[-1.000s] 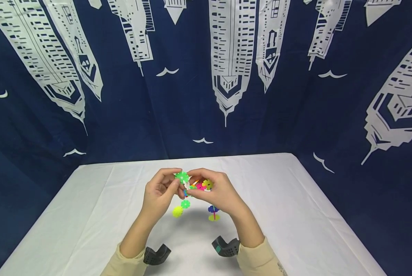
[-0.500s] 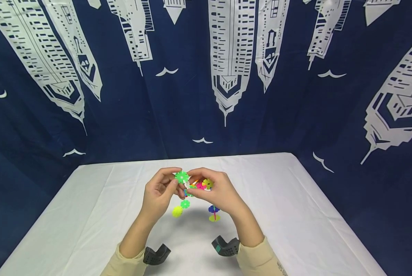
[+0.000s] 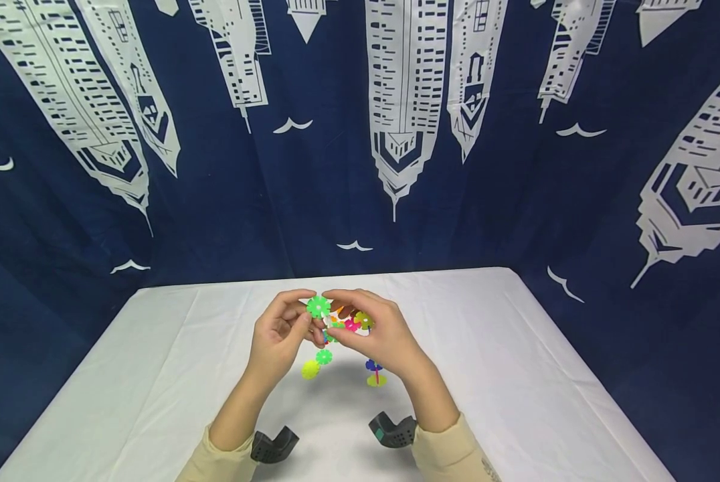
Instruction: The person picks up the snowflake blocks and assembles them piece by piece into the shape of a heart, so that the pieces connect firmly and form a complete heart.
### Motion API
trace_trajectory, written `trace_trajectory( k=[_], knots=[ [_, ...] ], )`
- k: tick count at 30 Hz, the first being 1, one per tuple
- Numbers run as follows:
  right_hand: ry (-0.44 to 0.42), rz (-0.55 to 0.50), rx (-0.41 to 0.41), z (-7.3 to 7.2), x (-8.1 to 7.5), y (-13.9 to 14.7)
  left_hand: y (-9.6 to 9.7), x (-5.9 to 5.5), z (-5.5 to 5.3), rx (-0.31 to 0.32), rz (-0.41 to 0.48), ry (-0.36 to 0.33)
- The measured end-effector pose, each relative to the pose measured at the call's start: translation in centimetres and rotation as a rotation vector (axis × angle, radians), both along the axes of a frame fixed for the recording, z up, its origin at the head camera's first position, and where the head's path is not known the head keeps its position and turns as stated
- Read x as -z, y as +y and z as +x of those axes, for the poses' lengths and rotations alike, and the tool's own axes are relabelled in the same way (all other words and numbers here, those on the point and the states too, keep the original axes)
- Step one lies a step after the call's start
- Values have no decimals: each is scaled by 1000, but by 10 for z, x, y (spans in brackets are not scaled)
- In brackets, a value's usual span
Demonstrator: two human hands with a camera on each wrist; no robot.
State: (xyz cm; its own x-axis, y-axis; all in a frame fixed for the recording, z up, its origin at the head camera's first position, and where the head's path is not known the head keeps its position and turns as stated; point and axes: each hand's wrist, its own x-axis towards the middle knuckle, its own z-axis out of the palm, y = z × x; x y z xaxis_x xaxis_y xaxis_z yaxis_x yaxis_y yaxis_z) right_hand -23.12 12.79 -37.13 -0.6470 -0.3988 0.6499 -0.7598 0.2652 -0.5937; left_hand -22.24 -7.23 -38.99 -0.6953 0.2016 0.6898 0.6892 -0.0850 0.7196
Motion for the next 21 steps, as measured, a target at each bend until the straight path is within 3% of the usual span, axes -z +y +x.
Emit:
trace_trajectory(
  k=[6, 12, 21],
  knots=[
    [116, -4, 19, -1, 1, -1, 1, -1, 0, 36, 18, -46],
    [214, 24, 75, -1, 0, -1, 2, 1, -1, 32, 25, -78],
    [210, 48, 86, -1, 1, -3, 4, 0, 0, 30, 35, -99]
  ],
)
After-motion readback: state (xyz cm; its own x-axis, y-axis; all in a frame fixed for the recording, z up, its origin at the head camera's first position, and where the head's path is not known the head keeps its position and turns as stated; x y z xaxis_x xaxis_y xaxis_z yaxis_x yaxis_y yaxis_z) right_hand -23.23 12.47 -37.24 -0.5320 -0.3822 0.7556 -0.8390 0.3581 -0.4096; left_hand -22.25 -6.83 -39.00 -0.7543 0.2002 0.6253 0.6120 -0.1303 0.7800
